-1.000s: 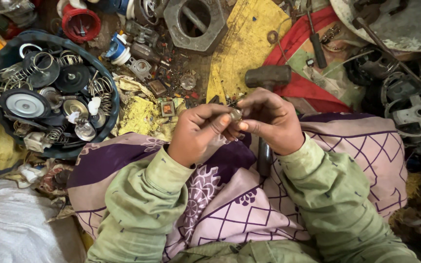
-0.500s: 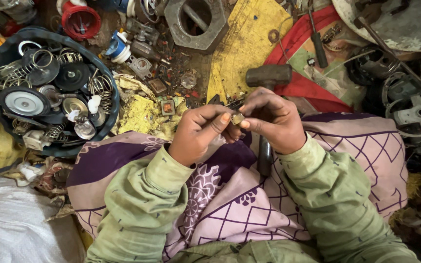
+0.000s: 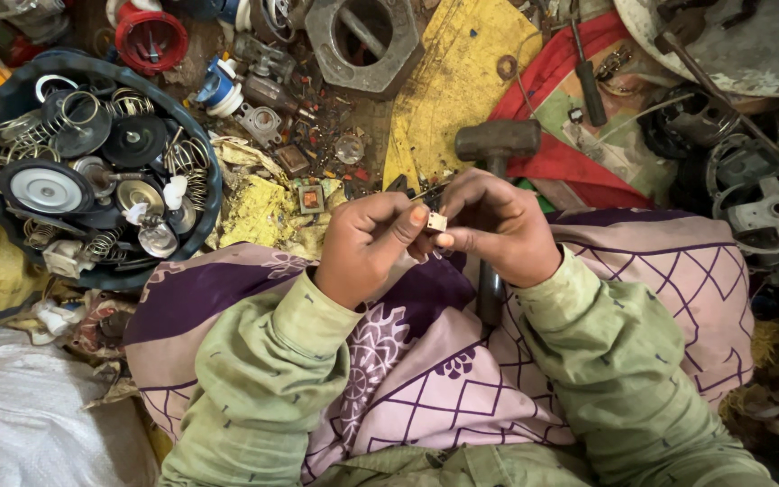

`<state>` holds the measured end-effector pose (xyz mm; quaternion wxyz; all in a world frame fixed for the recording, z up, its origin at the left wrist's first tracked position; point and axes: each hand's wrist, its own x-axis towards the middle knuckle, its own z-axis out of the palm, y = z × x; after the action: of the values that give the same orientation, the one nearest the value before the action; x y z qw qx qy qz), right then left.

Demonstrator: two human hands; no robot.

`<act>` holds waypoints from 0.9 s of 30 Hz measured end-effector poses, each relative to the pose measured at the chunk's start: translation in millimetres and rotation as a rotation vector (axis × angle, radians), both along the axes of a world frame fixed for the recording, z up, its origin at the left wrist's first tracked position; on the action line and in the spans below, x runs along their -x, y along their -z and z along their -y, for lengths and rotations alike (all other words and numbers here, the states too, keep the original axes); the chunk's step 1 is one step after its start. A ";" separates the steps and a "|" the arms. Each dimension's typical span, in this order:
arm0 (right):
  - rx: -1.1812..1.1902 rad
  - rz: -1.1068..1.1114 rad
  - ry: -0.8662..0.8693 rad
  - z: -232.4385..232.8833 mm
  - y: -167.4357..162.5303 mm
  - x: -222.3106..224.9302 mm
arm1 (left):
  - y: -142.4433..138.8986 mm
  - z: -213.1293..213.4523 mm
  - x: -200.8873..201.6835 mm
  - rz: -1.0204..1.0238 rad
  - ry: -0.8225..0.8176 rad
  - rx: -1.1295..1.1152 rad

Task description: The person sits on the floor and uses a hammer and pliers to disassemble and reassemble a small mechanical component. They remove a circular part, inspect the interior, and then reattach it before using pliers to adjust a small piece.

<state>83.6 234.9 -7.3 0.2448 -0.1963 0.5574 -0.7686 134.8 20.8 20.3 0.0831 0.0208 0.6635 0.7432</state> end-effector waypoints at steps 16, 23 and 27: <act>0.199 0.358 -0.111 -4.7 5.8 -1.2 | -27.5 1.3 0.3 -0.492 -0.125 0.356; 0.206 0.351 -0.132 -4.5 7.9 -0.6 | -24.4 -0.1 -0.7 -0.534 -0.143 0.357; 0.194 0.348 -0.153 -4.7 7.5 -0.6 | -22.9 -2.3 -0.7 -0.556 -0.162 0.363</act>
<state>84.2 239.5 -14.8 0.3751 -0.1252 0.4135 -0.8202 135.5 23.1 43.2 -0.1579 0.1548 0.7818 0.5830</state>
